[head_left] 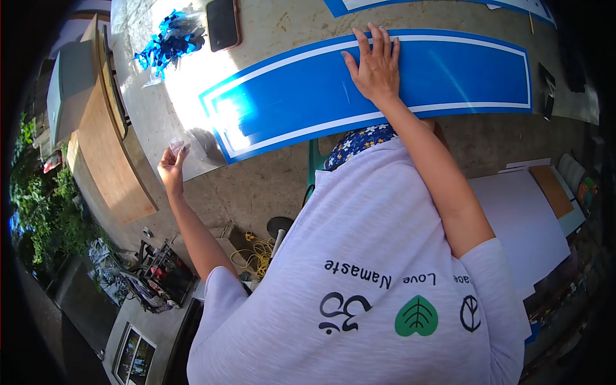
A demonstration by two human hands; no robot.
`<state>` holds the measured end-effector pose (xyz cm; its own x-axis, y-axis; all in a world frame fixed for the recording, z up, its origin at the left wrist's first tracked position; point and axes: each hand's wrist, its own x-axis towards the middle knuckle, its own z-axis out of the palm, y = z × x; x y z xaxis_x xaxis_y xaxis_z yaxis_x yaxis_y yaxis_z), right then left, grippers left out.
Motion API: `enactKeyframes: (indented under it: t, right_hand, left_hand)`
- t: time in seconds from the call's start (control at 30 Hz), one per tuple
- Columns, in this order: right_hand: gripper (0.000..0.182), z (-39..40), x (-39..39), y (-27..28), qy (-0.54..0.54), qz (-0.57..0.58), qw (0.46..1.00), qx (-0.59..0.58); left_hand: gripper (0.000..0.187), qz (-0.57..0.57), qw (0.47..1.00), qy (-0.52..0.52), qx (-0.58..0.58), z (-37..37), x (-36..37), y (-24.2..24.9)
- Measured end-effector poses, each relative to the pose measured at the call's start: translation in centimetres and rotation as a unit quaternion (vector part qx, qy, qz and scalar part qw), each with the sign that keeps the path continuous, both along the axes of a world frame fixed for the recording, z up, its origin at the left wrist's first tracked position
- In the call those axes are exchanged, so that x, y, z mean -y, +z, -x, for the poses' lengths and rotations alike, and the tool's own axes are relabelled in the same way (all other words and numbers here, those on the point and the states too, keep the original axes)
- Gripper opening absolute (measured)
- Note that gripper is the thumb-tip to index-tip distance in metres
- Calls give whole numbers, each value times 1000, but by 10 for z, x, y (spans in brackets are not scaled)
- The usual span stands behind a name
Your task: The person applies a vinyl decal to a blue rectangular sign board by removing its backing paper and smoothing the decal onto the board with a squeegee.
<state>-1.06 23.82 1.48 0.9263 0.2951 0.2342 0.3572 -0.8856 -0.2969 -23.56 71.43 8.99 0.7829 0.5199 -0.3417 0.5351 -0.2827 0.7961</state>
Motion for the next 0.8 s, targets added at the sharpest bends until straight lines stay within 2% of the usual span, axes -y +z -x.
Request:
enactKeyframes:
  t: [0.03, 0.07, 0.13, 0.27, 0.33, 0.37, 0.4, 0.43, 0.47, 0.5, 0.57, 0.6, 0.67, 0.7, 0.73, 0.8]
  right_hand:
    - [53, 0, 0, -1, 1, -6, 1000, -1]
    - [53, -1, 1, -2, 1, -7, 1000, 2]
    - [52, -1, 1, -3, 8, -14, 1000, 7]
    - [46, -8, 9, -3, 12, -86, 996, 10]
    - [39, -19, 18, -1, 29, -319, 943, -90]
    - [33, -21, 26, 1, 14, -383, 916, -120]
    - [33, -24, 31, 3, 19, -385, 916, -114]
    - [31, -27, 39, 4, 14, -443, 881, -164]
    - [29, -29, 46, 5, 10, -498, 840, -215]
    - [29, -29, 52, 5, 15, -500, 840, -210]
    - [27, -23, 61, 5, 10, -443, 869, -220]
    - [27, -18, 62, 10, 12, -445, 869, -215]
    - [25, -7, 68, 19, 29, -315, 934, -166]
    - [24, -4, 68, 21, 40, -296, 944, -144]
    - [24, -1, 68, 22, 41, -297, 944, -138]
    - [24, 3, 67, 25, 49, -266, 954, -127]
  left_hand:
    - [13, 55, 997, 11, 47, 1, 3, 1]
    - [13, 55, 997, 10, 50, 1, 3, -1]
    - [23, 93, 980, 41, 170, -1, 8, -4]
    - [27, 154, 965, 89, 190, -5, 18, 3]
    - [27, 169, 959, 94, 205, -13, 26, 8]
    - [24, 100, 970, 92, 201, -16, 30, 11]
    - [21, 30, 976, 92, 195, -21, 33, 15]
    - [19, -52, 972, 67, 219, -24, 30, 13]
    - [19, -55, 970, 69, 225, -24, 28, 13]
    - [19, -180, 965, 74, 174, -26, 32, 18]
    - [17, -396, 913, 74, 61, -29, 40, 32]
    - [17, -398, 912, 76, 66, -27, 39, 35]
    - [15, -596, 792, 117, 62, -23, 35, 39]
    - [14, -607, 774, 173, 47, -23, 31, 46]
    - [14, -632, 744, 196, 91, -23, 27, 53]
    - [13, -607, 749, 249, 95, -29, 24, 74]
